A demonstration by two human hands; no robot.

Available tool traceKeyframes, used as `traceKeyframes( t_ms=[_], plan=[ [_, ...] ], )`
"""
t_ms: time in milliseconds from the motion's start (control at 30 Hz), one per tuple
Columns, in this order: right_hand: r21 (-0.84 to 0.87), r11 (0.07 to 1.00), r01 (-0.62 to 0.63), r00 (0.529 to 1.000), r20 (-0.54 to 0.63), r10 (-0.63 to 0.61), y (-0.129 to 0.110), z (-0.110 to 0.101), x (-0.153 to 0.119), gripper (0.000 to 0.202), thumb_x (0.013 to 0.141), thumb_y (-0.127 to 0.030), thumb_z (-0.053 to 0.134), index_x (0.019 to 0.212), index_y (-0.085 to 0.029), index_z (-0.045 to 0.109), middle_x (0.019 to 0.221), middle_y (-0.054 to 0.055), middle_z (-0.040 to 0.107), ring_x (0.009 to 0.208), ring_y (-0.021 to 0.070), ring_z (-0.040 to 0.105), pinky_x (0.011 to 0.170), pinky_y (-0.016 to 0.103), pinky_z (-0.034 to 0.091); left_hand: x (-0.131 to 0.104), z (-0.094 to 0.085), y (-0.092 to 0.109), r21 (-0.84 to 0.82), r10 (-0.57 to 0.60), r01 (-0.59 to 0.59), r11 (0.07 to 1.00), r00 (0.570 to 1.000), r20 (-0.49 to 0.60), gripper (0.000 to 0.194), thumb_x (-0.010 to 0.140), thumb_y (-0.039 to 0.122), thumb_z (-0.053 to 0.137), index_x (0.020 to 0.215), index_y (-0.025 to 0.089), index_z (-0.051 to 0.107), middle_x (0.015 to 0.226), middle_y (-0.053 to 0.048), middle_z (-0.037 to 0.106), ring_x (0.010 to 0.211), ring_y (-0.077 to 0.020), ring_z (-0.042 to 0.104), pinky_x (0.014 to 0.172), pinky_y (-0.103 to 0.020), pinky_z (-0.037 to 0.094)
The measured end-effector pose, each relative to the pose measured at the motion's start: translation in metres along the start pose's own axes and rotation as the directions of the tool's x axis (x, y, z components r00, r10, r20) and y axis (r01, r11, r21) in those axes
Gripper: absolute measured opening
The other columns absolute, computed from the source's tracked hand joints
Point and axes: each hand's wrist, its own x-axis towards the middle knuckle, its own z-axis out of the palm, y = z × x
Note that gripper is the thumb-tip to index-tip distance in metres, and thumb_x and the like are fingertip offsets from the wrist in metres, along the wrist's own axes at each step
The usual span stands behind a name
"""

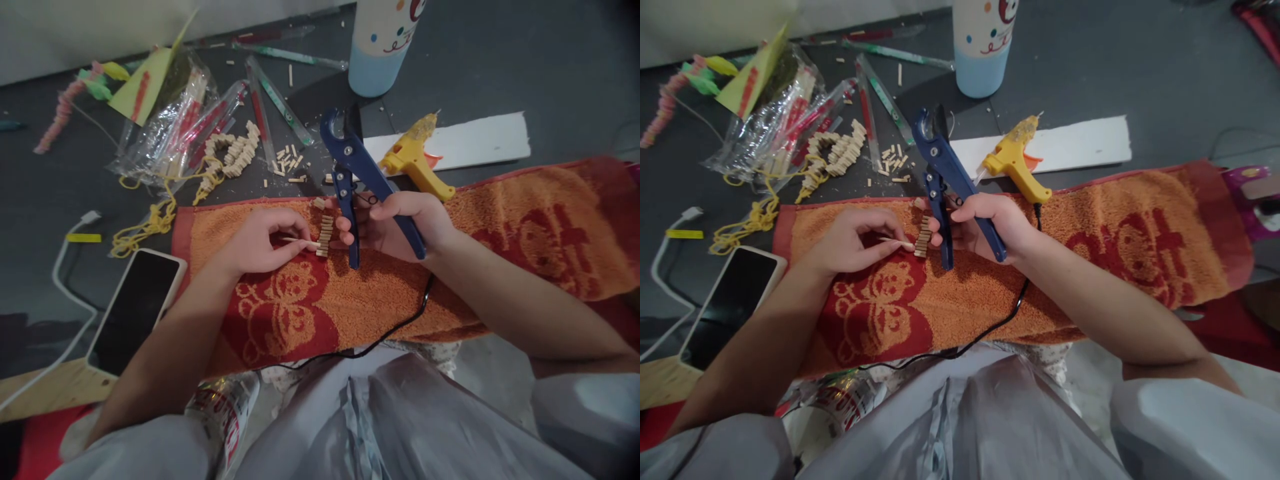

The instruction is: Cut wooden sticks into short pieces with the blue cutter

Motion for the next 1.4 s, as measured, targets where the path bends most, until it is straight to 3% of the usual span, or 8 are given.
traceKeyframes(
  t_ms=[200, 400, 567, 733, 967, 1400],
  plan=[
    [-0.011, 1.0, 0.017, 1.0, 0.015, -0.017, -0.001, -0.0019, -0.001, 0.035, 0.065, -0.016, 0.044, 0.098, -0.02, 0.056, 0.08, 0.003, 0.062, 0.07, 0.0173, 0.06, 0.083, 0.04, 0.048, 0.0009, -0.001, 0.0041, 0.042, 0.006, -0.006, 0.999, 1.0, -0.009, 0.012, 0.078, 0.027, 0.061, 0.076, 0.015, 0.061, 0.075, -0.003, 0.069, 0.067, -0.0102, 0.066, 0.059, -0.017, 0.052],
    [-0.007, 0.999, 0.034, 0.999, 0.039, -0.034, -0.0004, -0.0058, 0.0002, 0.04, 0.064, -0.02, 0.049, 0.103, -0.019, 0.054, 0.084, 0.007, 0.063, 0.083, 0.0218, 0.061, 0.087, 0.044, 0.048, 0.0021, -0.0015, 0.0035, 0.063, 0.006, -0.003, 0.998, 0.999, -0.051, 0.012, 0.078, 0.027, 0.061, 0.076, 0.015, 0.061, 0.074, -0.003, 0.068, 0.064, -0.0102, 0.064, 0.056, -0.018, 0.05],
    [-0.034, 0.998, 0.051, 0.998, 0.04, -0.05, 0.0005, -0.0057, 0.0007, 0.041, 0.065, -0.018, 0.048, 0.105, -0.017, 0.054, 0.082, 0.005, 0.061, 0.076, 0.019, 0.06, 0.089, 0.043, 0.047, 0.0026, -0.002, 0.0022, 0.134, 0.031, -0.021, 0.991, 0.996, -0.078, 0.012, 0.078, 0.027, 0.06, 0.076, 0.015, 0.063, 0.075, -0.003, 0.067, 0.067, -0.0104, 0.062, 0.059, -0.019, 0.049],
    [-0.048, 0.997, 0.056, 0.998, 0.032, -0.054, -0.0005, -0.0048, 0.0007, 0.042, 0.064, -0.02, 0.048, 0.106, -0.019, 0.054, 0.082, 0.007, 0.061, 0.082, 0.0227, 0.061, 0.087, 0.046, 0.048, 0.0026, -0.0025, 0.0019, 0.143, 0.04, -0.031, 0.989, 0.997, -0.06, 0.012, 0.077, 0.026, 0.06, 0.078, 0.016, 0.064, 0.077, -0.004, 0.068, 0.069, -0.0111, 0.061, 0.061, -0.02, 0.048],
    [-0.027, 0.998, 0.06, 0.998, 0.01, -0.06, -0.0012, -0.0036, 0.0018, 0.042, 0.065, -0.016, 0.045, 0.106, -0.02, 0.053, 0.08, 0.004, 0.061, 0.071, 0.0188, 0.058, 0.085, 0.043, 0.048, 0.0026, -0.0023, 0.0011, 0.131, 0.046, -0.037, 0.991, 0.997, -0.064, 0.011, 0.077, 0.026, 0.06, 0.078, 0.016, 0.064, 0.076, -0.004, 0.068, 0.069, -0.011, 0.062, 0.061, -0.02, 0.049],
    [-0.016, 0.998, 0.053, 0.998, 0.017, -0.052, 0.0001, -0.0053, 0.0025, 0.039, 0.065, -0.017, 0.045, 0.103, -0.017, 0.057, 0.08, 0.005, 0.062, 0.072, 0.0174, 0.059, 0.087, 0.039, 0.048, 0.0028, -0.0016, 0.001, 0.098, 0.024, -0.018, 0.995, 0.997, -0.068, 0.013, 0.077, 0.031, 0.061, 0.076, 0.018, 0.063, 0.075, -0.003, 0.066, 0.064, -0.0114, 0.06, 0.054, -0.021, 0.048]
  ],
)
